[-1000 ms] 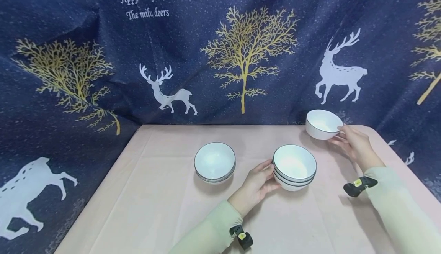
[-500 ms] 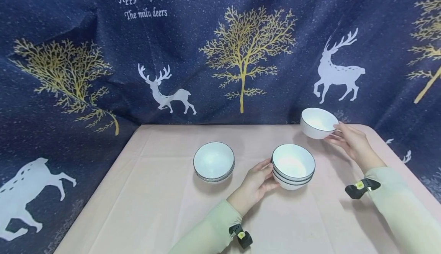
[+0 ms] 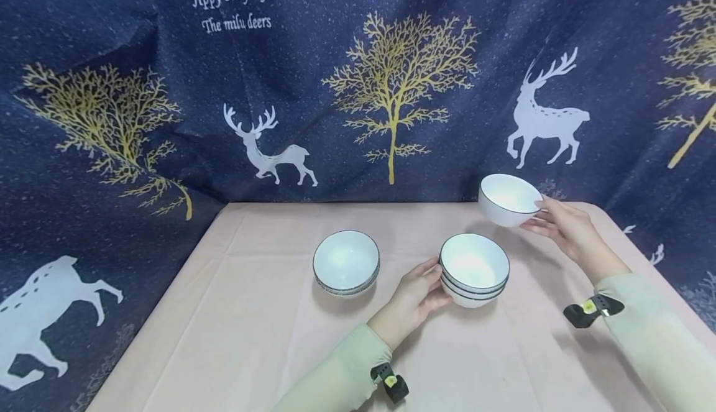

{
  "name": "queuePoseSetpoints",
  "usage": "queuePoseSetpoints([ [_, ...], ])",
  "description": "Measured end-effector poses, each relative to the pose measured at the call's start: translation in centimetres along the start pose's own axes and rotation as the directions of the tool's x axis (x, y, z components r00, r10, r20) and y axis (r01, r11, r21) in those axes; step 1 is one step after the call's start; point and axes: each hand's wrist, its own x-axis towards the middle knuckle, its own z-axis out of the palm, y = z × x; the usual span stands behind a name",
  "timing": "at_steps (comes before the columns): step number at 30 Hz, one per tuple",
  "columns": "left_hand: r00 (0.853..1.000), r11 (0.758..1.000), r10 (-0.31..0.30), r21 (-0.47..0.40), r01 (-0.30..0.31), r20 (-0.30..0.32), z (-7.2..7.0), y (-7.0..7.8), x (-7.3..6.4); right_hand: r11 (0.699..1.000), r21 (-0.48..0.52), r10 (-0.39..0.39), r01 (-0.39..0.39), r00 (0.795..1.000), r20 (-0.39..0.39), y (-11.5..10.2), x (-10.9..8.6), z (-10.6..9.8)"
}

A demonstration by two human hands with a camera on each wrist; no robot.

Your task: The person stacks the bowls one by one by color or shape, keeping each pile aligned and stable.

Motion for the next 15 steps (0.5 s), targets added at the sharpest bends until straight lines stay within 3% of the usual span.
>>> queuePoseSetpoints([
  [15,1.0,1.0,-0.005,-0.015,0.005,-0.005,0.0,0.0,0.1,0.987,-0.159,0.007,0.004,0.998,0.07,-0.8,-1.3,2.4],
])
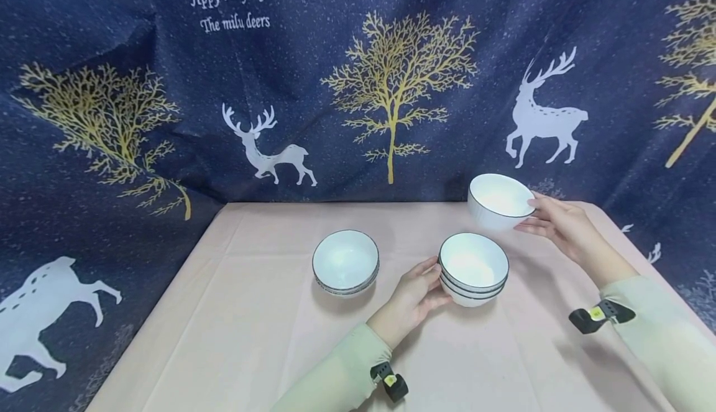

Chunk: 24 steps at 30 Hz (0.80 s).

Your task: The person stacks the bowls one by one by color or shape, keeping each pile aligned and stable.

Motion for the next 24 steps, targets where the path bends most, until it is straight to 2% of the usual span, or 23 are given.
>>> queuePoseSetpoints([
  [8,1.0,1.0,0.002,-0.003,-0.002,0.003,0.0,-0.2,0.0,0.994,-0.102,0.044,-0.04,0.998,0.034,-0.4,-0.7,1.0],
  [15,1.0,1.0,0.003,-0.011,-0.003,0.016,0.0,-0.2,-0.1,0.993,-0.099,0.068,-0.063,0.997,0.042,-0.5,-1.2,1.6],
  [24,0.999,1.0,0.015,0.0,-0.015,0.028,-0.1,-0.1,-0.1,0.998,-0.054,0.036,-0.029,0.991,0.129,-0.7,-1.8,2.4],
])
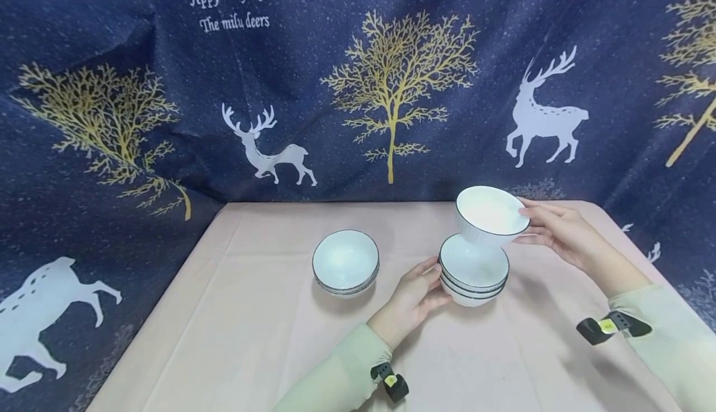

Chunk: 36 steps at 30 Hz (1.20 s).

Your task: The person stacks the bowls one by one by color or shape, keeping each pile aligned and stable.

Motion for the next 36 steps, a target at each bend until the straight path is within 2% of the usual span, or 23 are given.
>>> queuePoseSetpoints([
  [9,1.0,1.0,-0.006,0.002,0.006,0.009,-0.1,-0.1,-0.1,0.993,-0.117,0.005,-0.005,1.0,0.003,0.1,-0.3,1.1],
  [14,1.0,1.0,-0.005,0.0,0.005,0.015,-0.1,-0.1,-0.2,0.982,-0.186,0.034,-0.032,0.999,0.009,0.1,-0.4,1.3],
  [36,1.0,1.0,-0.004,0.021,0.004,-0.027,0.2,0.1,0.0,0.954,-0.292,0.066,-0.059,0.998,0.015,0.7,-0.5,2.6],
])
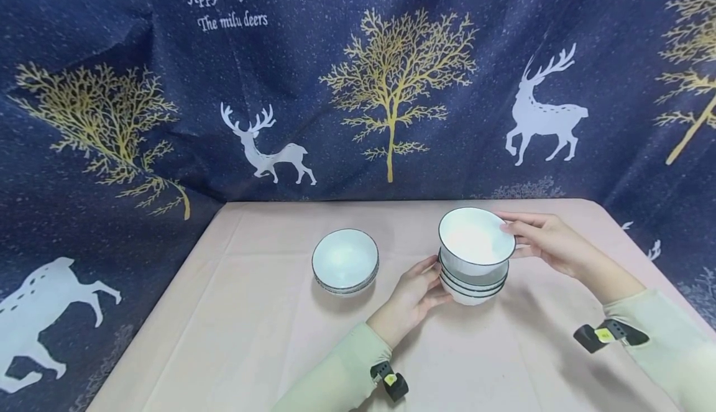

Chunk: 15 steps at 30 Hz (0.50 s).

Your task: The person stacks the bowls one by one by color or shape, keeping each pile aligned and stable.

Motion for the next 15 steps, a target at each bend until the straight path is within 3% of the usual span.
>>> queuePoseSetpoints([
  [15,1.0,1.0,0.003,-0.001,-0.003,0.008,-0.01,0.02,-0.08,0.997,-0.077,-0.013,0.015,1.0,0.025,0.56,0.04,0.1],
])
